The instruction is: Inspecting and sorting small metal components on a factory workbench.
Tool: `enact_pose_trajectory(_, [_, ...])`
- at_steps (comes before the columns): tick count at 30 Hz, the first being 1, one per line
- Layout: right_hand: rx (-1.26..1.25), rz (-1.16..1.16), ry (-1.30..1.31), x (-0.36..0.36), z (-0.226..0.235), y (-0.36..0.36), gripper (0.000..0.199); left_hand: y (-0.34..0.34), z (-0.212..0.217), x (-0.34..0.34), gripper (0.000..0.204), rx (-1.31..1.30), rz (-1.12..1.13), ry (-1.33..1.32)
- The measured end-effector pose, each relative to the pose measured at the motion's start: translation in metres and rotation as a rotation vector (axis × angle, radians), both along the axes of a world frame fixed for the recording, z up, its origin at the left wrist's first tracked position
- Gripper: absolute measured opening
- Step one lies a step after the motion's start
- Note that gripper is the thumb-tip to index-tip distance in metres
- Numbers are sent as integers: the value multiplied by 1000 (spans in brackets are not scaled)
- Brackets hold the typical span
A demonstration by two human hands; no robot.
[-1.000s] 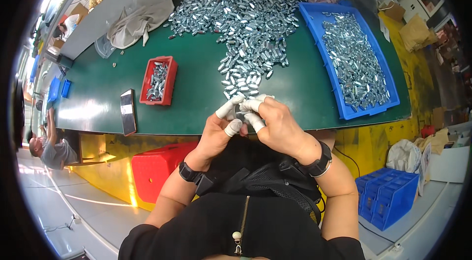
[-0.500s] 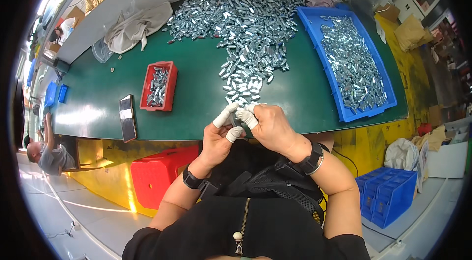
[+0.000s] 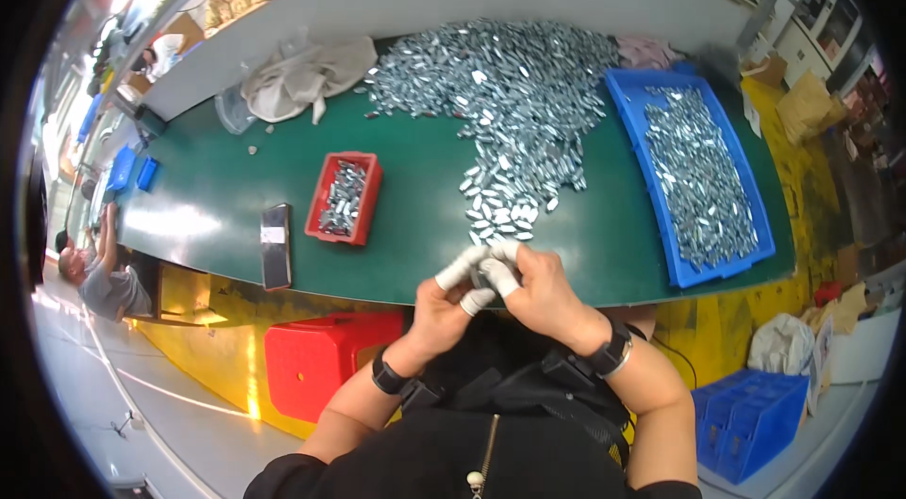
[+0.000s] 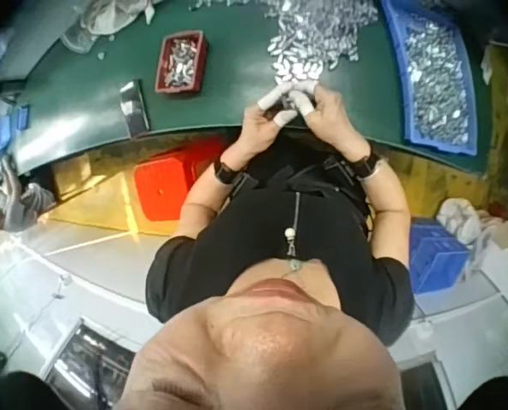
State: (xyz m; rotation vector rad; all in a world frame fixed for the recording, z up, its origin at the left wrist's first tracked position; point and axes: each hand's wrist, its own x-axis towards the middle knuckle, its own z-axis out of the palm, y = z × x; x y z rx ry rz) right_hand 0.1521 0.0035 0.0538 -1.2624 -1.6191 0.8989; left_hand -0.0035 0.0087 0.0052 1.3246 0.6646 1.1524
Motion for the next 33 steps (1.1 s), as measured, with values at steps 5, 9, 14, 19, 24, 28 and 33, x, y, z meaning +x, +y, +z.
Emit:
enact_pose_trajectory(5, [-84,63,-88,8,4,-5,13,-1,12,-2,49,168,11,262])
enact_pose_trajectory(9, [-53,105,-30,11,10,-15,15,-4,18,0,49,225,-10,281])
enact_pose_trajectory(14, [-131,148,25,30,-15,-19,17,-11,14,9,48,303,-11,302])
enact_pose_trajectory(19, [-500,112,432,34,-18,-20,19,-4,13,23,45,507,50,267])
enact_pose_trajectory(24, [-612,10,703,29,-27,-26,17,-10,9,31,40,195,-19,259])
enact_pose_trajectory(28, [150,-125,19,36,-18,-26,8,5,-2,22,34,-425,-70,128])
enact_pose_trajectory(33, [277,-805,-250,165,-30,-5,15,30,-31,-11,32,-448,236,-50])
